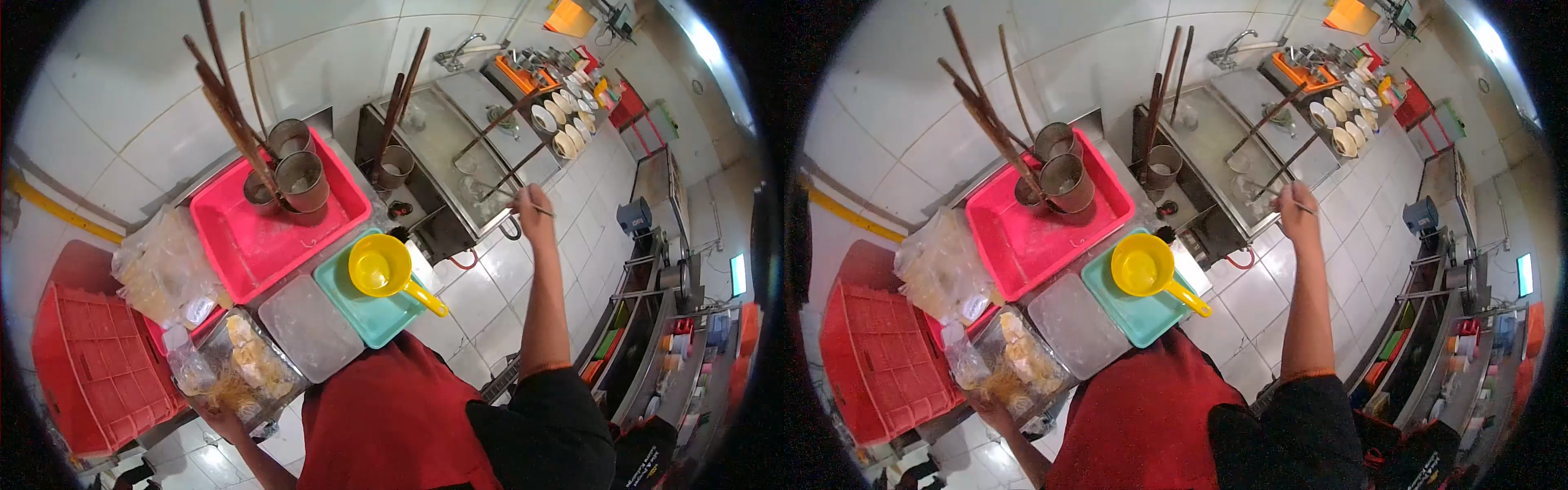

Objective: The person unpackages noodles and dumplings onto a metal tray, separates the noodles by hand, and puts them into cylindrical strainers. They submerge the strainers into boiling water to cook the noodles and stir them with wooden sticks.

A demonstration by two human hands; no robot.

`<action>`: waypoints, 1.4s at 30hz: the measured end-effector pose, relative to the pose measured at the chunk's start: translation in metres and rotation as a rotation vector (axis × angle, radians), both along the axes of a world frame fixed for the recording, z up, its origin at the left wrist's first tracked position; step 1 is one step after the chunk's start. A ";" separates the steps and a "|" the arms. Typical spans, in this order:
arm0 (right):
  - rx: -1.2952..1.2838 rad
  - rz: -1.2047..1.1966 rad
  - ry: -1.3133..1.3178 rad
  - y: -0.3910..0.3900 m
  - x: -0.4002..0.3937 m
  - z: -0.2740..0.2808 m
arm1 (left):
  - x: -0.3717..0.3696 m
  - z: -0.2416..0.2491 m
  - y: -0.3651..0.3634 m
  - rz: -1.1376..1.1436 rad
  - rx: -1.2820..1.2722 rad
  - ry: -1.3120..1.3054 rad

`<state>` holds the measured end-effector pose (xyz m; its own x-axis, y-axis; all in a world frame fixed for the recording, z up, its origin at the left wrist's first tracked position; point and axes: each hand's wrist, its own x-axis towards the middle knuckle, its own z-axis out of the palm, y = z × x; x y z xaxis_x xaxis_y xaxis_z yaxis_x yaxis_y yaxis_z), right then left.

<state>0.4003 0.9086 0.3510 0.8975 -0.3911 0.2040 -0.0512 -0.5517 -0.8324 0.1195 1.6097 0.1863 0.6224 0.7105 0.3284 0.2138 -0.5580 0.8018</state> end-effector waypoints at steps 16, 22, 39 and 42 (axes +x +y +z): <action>-0.276 0.194 0.150 -0.088 0.072 -0.150 | -0.025 -0.037 -0.032 0.244 -0.377 0.445; -0.121 0.194 0.041 -0.097 0.075 -0.164 | -0.037 -0.074 0.025 -0.044 0.594 0.934; -0.252 0.142 0.114 -0.077 0.066 -0.168 | -0.030 -0.067 -0.005 0.369 -0.477 0.103; 0.120 0.069 0.065 -0.067 0.066 -0.140 | -0.035 -0.065 0.021 0.383 -0.210 0.205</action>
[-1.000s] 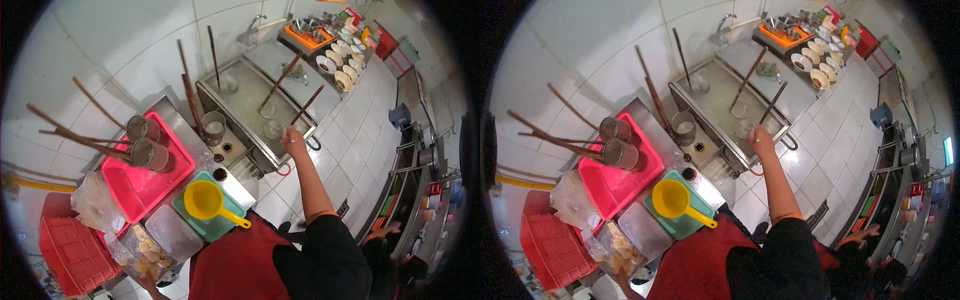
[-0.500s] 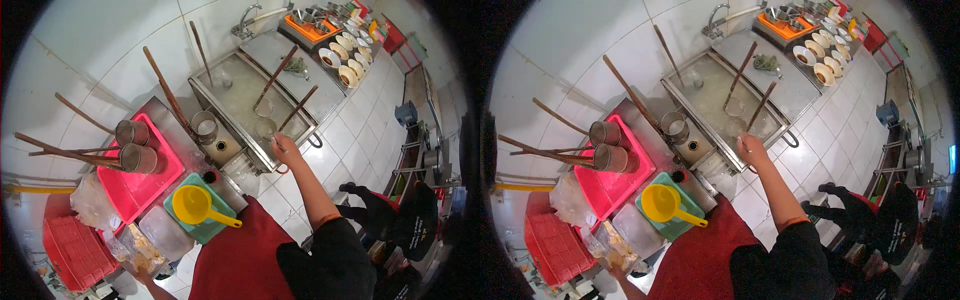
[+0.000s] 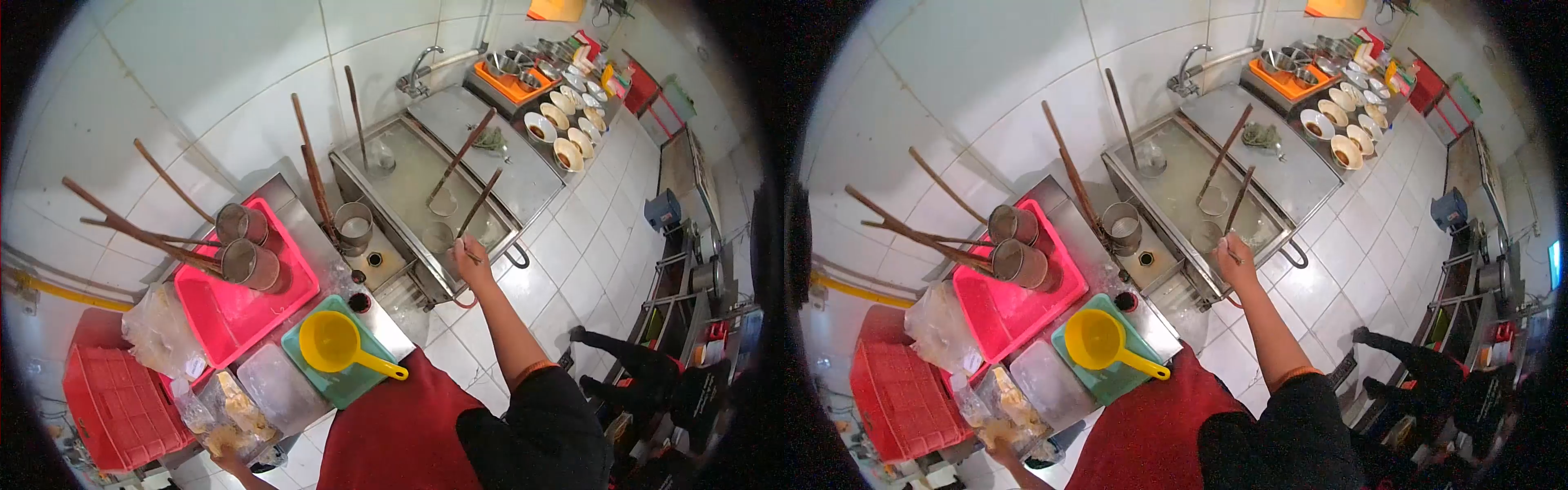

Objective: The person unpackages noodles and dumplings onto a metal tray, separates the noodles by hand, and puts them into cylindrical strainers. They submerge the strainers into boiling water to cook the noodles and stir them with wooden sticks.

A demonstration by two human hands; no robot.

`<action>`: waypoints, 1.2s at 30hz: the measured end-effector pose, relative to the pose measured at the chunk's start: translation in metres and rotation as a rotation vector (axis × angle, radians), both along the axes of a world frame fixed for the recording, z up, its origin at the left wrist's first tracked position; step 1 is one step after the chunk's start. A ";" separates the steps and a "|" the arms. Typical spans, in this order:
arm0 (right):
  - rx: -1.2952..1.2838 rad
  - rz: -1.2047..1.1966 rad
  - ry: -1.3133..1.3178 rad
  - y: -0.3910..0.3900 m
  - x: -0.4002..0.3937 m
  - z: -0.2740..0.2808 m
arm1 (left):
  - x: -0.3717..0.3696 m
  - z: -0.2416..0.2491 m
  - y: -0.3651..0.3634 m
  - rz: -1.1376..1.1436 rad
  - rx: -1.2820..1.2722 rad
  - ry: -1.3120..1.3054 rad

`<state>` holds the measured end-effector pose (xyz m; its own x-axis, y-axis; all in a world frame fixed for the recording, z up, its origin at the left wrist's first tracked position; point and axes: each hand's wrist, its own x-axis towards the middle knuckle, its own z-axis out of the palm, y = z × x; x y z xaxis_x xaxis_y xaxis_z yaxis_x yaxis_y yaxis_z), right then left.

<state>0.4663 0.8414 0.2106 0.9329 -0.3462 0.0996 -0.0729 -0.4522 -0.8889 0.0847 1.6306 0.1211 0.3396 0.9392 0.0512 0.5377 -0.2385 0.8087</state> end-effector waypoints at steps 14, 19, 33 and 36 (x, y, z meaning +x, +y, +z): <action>-0.285 -0.005 0.003 -0.019 0.025 -0.043 | -0.008 -0.025 -0.015 -0.268 0.300 0.466; -0.253 -0.078 -0.040 -0.015 0.004 -0.042 | -0.010 -0.043 0.006 -0.386 0.202 0.471; -0.408 0.029 0.204 0.004 0.001 -0.017 | 0.077 -0.004 -0.056 -0.226 0.306 0.377; -0.267 0.013 0.075 0.003 -0.003 -0.016 | 0.087 -0.003 -0.060 -0.255 0.304 0.381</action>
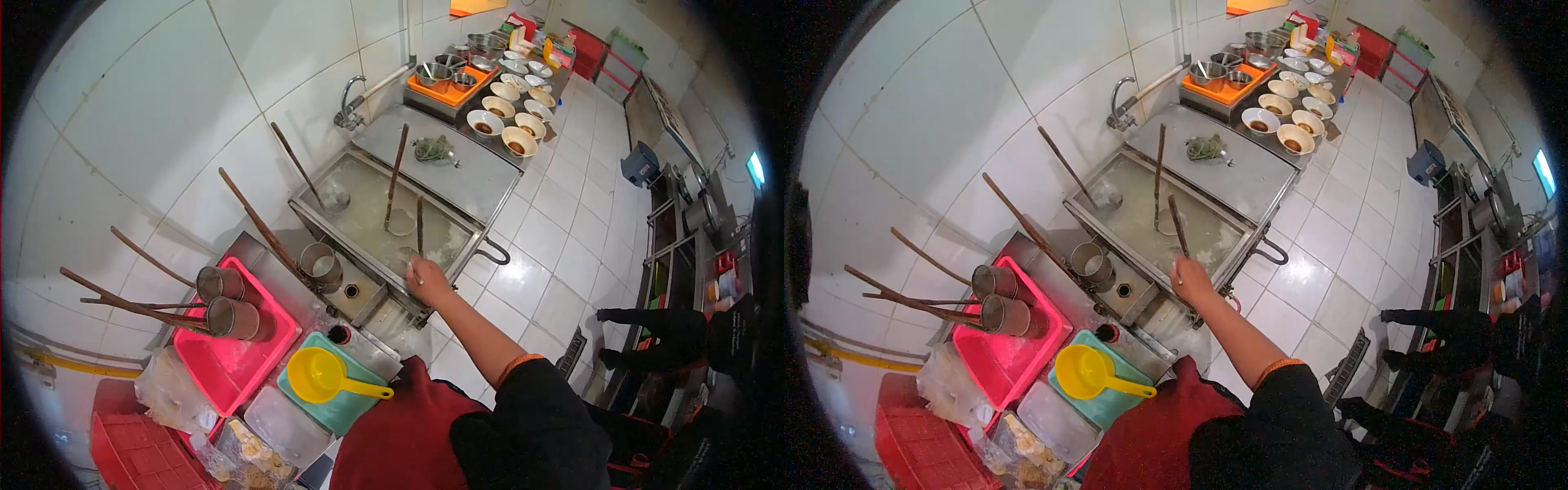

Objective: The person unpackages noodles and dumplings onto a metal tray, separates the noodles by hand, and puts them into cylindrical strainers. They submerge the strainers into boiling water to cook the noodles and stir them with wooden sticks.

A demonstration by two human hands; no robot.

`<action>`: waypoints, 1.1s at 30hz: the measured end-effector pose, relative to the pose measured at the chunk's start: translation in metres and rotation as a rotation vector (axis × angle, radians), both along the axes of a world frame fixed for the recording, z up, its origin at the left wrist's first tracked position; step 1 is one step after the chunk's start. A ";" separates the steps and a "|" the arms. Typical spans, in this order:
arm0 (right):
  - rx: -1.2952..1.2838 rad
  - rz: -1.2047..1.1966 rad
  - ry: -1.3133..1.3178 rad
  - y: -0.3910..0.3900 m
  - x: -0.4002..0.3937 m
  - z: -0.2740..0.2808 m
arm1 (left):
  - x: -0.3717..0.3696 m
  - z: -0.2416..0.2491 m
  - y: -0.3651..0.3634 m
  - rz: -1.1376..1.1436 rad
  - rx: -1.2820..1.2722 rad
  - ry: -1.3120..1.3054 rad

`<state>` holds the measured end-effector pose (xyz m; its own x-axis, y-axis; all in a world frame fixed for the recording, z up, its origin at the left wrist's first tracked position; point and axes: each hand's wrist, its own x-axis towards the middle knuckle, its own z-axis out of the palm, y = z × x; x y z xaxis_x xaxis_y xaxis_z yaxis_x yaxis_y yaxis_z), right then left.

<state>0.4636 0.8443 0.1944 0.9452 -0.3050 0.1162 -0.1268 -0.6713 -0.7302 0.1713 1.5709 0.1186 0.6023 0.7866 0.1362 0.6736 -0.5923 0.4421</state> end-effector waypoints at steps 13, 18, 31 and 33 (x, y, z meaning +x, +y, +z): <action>-0.164 0.148 -0.071 -0.006 -0.011 -0.003 | 0.032 -0.003 -0.015 -0.056 -0.027 0.028; 0.317 0.167 0.143 -0.061 -0.052 0.104 | 0.032 -0.006 -0.018 -0.053 -0.035 0.033; 0.360 -0.025 0.002 -0.165 0.004 0.139 | -0.024 0.015 0.004 0.025 0.007 -0.046; 0.245 0.002 -0.062 -0.147 0.024 0.125 | -0.038 0.024 0.018 0.042 0.011 -0.094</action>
<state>0.4873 0.6969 0.3192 0.9393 -0.3293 0.0966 -0.0757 -0.4735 -0.8775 0.1329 1.5890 0.1423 0.5531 0.8088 0.1998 0.6536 -0.5699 0.4981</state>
